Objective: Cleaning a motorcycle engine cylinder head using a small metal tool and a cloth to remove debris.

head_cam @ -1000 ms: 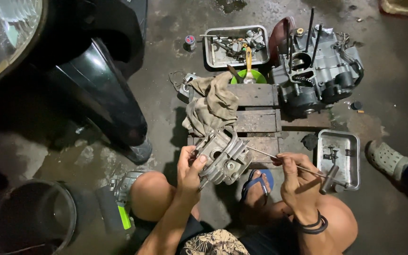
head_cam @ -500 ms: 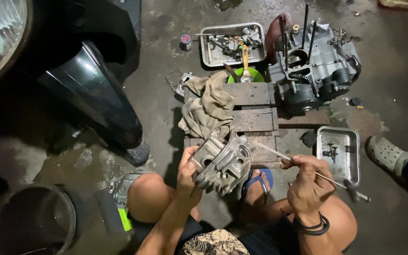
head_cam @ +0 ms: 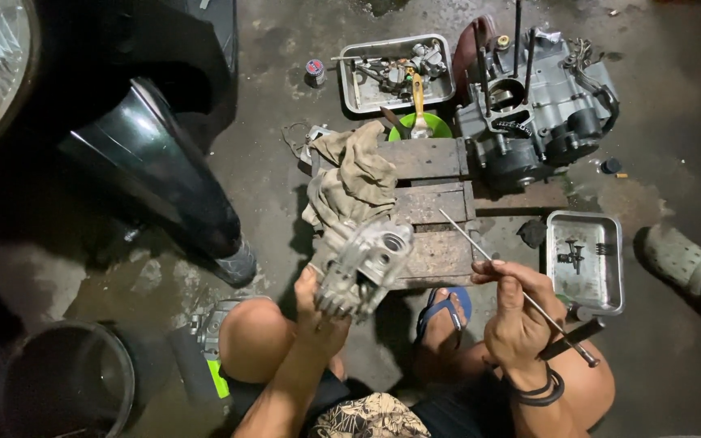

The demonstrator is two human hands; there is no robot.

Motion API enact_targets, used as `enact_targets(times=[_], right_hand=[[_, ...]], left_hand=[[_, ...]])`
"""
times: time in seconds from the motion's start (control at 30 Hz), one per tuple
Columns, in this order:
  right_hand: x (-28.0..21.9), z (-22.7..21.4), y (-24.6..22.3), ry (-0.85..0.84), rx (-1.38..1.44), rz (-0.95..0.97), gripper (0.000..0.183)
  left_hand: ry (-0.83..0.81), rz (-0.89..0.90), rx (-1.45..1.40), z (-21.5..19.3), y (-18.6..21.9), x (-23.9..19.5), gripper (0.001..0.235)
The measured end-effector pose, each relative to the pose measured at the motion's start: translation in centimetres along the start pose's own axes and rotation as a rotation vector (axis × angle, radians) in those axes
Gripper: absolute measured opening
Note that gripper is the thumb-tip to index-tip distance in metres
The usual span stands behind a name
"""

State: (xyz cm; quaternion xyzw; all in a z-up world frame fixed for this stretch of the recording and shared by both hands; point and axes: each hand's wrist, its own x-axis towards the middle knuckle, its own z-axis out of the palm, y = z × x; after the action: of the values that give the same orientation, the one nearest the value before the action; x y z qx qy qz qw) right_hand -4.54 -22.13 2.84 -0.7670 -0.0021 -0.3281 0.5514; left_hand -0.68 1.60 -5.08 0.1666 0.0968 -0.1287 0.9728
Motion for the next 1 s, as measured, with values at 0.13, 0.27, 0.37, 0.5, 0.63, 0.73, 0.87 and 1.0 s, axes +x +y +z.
enact_targets(times=[0.13,0.27,0.37,0.5,0.63,0.73,0.87,1.0], right_hand=[[1.3,0.2,-1.3,-0.067,0.006,0.026,0.021],[0.0,0.5,2.3,-0.297,0.133,0.161,0.03],[0.2,1.8,0.6,-0.414,0.225,0.28,0.073],[-0.3,2.4,0.6,-0.365,0.354,0.355,0.098],[0.3,3.3,0.6,-0.216,0.349,0.342,0.101],[-0.1,3.8,2.1,-0.201,0.342,0.311,0.105],[0.2,5.2,1.0,-0.154,0.357,0.305,0.104],[0.7,4.7,3.4,-0.163,0.352,0.299,0.095]], left_hand=[[0.05,-0.233,-0.287,1.2,1.2,-0.3,0.05],[0.049,0.069,0.501,2.5,0.2,-0.3,0.024],[-0.006,-0.046,0.24,3.3,-1.5,-0.8,0.036],[-0.036,-0.071,0.149,2.5,-4.0,-0.9,0.047],[0.198,0.016,0.236,4.7,-5.7,-0.5,0.048],[0.197,0.053,0.278,5.4,-5.5,-0.5,0.052],[0.22,0.053,0.346,7.2,-4.5,-1.0,0.05],[0.209,-0.049,0.486,7.0,-3.6,-1.0,0.051]])
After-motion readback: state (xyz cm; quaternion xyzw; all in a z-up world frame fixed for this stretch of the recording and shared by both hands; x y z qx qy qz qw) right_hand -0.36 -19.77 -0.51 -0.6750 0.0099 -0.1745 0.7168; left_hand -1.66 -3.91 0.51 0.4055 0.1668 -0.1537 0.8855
